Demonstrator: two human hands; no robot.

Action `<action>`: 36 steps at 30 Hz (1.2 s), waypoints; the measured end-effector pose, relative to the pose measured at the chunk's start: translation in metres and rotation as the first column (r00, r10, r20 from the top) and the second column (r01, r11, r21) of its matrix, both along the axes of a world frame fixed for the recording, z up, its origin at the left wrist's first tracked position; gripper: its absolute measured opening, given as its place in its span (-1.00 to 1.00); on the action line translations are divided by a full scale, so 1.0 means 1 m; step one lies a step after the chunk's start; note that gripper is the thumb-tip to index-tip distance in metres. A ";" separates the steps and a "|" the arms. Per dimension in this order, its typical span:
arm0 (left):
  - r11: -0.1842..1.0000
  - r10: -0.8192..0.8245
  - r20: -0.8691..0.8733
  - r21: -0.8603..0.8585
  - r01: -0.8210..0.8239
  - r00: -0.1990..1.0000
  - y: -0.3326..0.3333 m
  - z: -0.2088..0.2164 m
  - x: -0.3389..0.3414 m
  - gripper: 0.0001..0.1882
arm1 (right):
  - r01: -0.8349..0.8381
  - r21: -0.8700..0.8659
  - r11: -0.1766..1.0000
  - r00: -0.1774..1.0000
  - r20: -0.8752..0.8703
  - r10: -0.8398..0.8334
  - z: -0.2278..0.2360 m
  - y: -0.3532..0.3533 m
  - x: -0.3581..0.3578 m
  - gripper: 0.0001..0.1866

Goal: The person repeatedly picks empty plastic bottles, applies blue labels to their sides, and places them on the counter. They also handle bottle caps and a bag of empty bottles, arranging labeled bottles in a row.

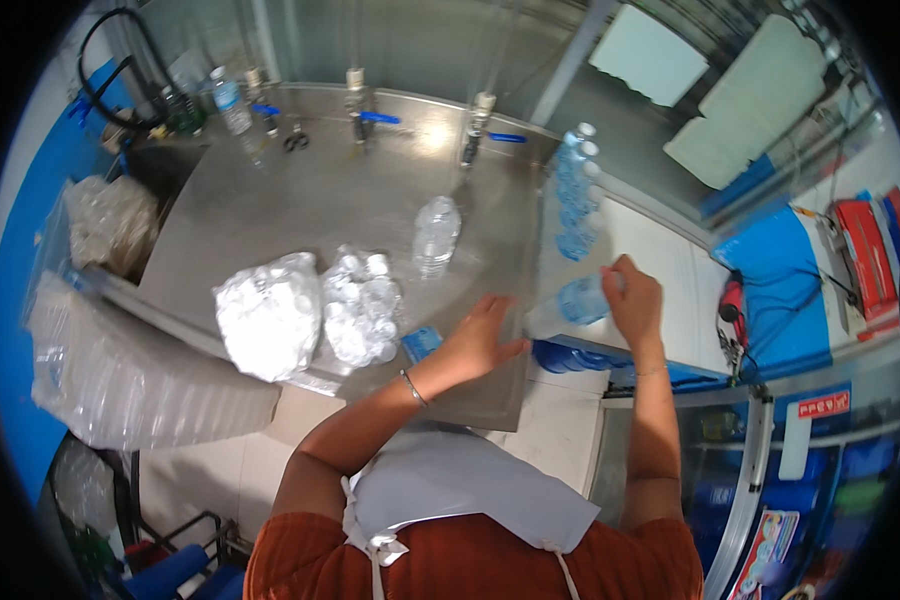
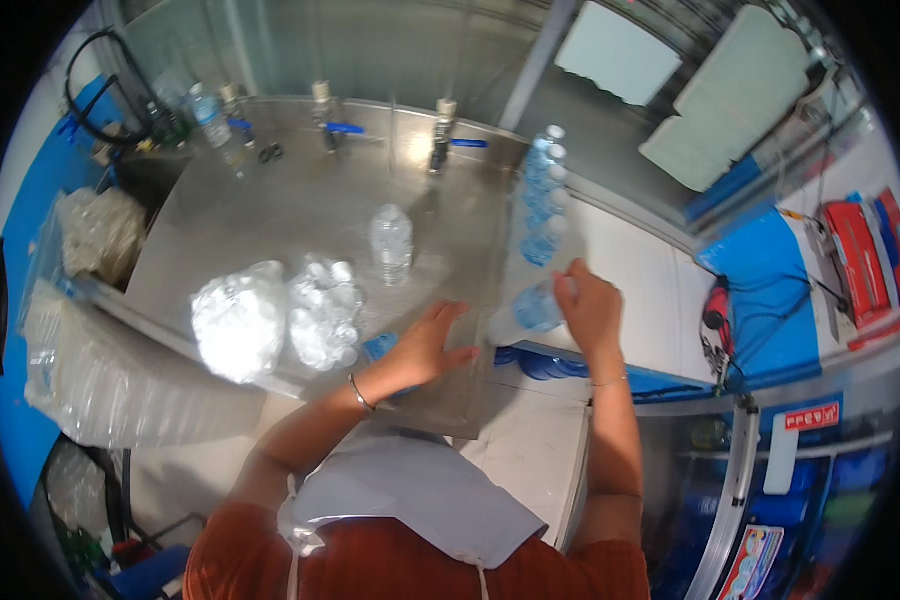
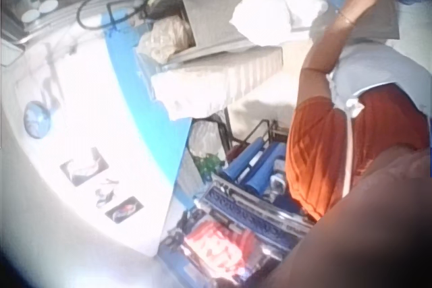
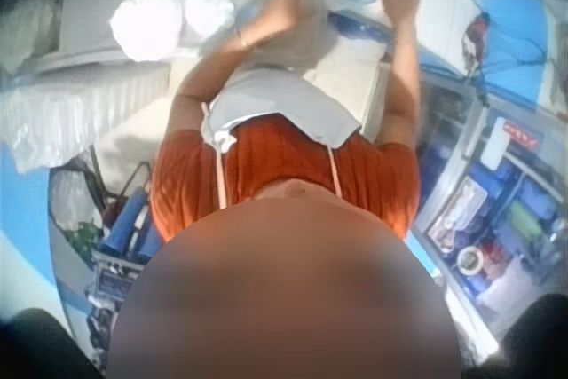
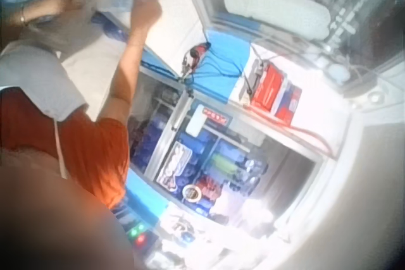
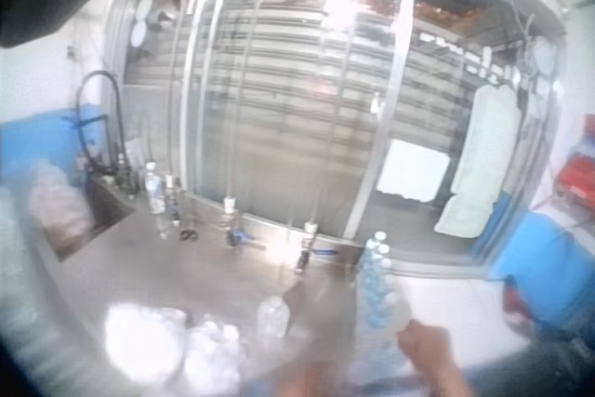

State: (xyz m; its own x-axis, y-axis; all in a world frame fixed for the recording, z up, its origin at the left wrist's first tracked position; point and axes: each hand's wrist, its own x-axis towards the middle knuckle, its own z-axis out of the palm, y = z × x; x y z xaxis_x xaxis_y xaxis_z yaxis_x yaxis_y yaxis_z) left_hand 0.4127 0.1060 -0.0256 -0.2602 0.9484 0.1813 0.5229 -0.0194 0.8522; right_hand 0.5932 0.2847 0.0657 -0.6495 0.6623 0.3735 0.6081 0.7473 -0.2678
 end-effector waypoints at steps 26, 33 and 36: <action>0.999 0.019 0.042 0.045 -0.020 0.999 0.043 -0.027 -0.164 0.06 | -0.690 -0.223 0.689 0.719 -0.106 0.686 -0.160 -0.147 -0.222 -0.82; 0.998 -0.036 0.004 -0.042 0.036 0.999 0.044 -0.027 -0.179 -0.20 | -0.432 -0.645 0.630 0.791 0.064 0.608 -0.154 -0.136 -0.234 -0.65; 0.996 -0.074 0.059 -0.053 0.077 0.996 0.040 -0.027 -0.182 -0.21 | -0.392 -0.638 0.663 0.769 0.169 0.617 -0.141 -0.144 -0.231 -0.41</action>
State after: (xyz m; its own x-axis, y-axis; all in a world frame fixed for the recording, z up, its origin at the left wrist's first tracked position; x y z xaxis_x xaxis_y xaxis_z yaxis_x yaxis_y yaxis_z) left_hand 0.2305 0.1456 -0.0523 -0.1959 0.9738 0.1153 0.4725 -0.0093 0.8813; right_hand 0.3618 0.1411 -0.0749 -0.9476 0.1973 -0.2511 0.3100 0.7569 -0.5753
